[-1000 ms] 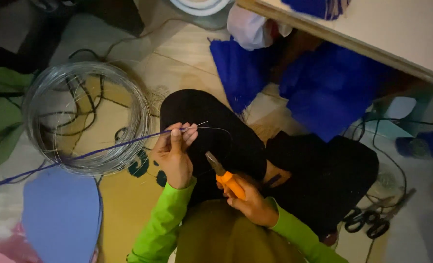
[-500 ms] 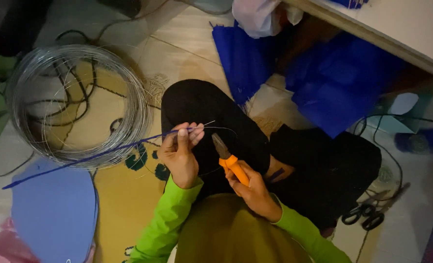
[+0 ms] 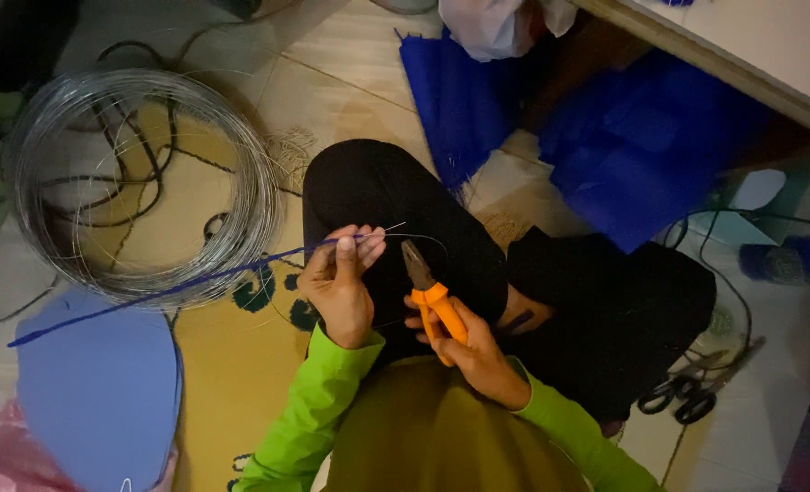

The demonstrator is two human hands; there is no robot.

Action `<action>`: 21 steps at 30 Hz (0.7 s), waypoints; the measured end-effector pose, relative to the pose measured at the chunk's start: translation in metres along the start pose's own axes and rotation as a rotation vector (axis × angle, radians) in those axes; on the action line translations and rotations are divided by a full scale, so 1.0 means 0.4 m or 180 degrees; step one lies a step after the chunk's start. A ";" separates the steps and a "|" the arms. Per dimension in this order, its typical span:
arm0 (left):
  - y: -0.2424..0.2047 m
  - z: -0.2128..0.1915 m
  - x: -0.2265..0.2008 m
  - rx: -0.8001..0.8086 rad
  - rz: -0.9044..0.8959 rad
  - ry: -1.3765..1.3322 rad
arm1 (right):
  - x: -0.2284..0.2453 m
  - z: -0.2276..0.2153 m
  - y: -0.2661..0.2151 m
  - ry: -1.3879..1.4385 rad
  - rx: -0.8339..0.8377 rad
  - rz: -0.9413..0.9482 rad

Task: Cutting wire with pliers and preparing blue fabric strips for assembly.

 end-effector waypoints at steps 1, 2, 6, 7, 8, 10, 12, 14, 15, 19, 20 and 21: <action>0.000 -0.001 -0.001 0.0014 0.0036 0.0038 | -0.011 -0.014 0.000 -0.0147 -0.0119 -0.0010; 0.001 -0.002 -0.002 0.0029 0.0072 0.0077 | -0.021 -0.028 0.000 -0.0293 -0.0239 -0.0021; 0.010 -0.035 0.022 -0.0466 0.0060 0.0070 | -0.017 -0.052 -0.007 -0.0078 -0.0537 -0.0169; 0.010 -0.038 0.022 -0.0481 0.0065 0.0095 | -0.025 -0.052 -0.008 0.0014 -0.0528 -0.0159; 0.008 -0.040 0.022 -0.0497 0.0069 0.0122 | -0.034 -0.052 -0.010 0.0107 -0.0519 -0.0147; 0.010 -0.040 0.020 -0.0471 0.0079 0.0156 | -0.042 -0.052 -0.010 0.0307 -0.0494 -0.0045; 0.010 -0.040 0.018 -0.0448 0.0094 0.0193 | -0.045 -0.048 -0.008 0.0508 -0.0464 0.0057; 0.009 -0.042 0.021 -0.0453 0.0079 0.0160 | -0.033 -0.043 -0.006 0.0732 -0.0439 0.0035; 0.009 -0.046 0.024 -0.0455 0.0075 0.0166 | -0.025 -0.040 -0.008 0.0737 -0.0442 0.0040; 0.010 -0.051 0.033 -0.0467 0.0075 0.0163 | -0.006 -0.022 -0.008 0.0999 -0.0220 0.0090; 0.011 -0.051 0.033 -0.0471 0.0075 0.0189 | -0.007 -0.015 -0.008 0.1116 -0.0128 0.0121; 0.011 -0.051 0.032 -0.0470 0.0075 0.0190 | 0.002 -0.011 -0.010 0.1118 -0.0127 0.0120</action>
Point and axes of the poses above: each hand's wrist, its own y-axis towards the middle knuckle, its own z-axis out of the palm, x = y × z, the point moved 9 cm from there along y, towards the middle knuckle, and after that the axes turned 2 degrees about y, right-handed, at the moved point
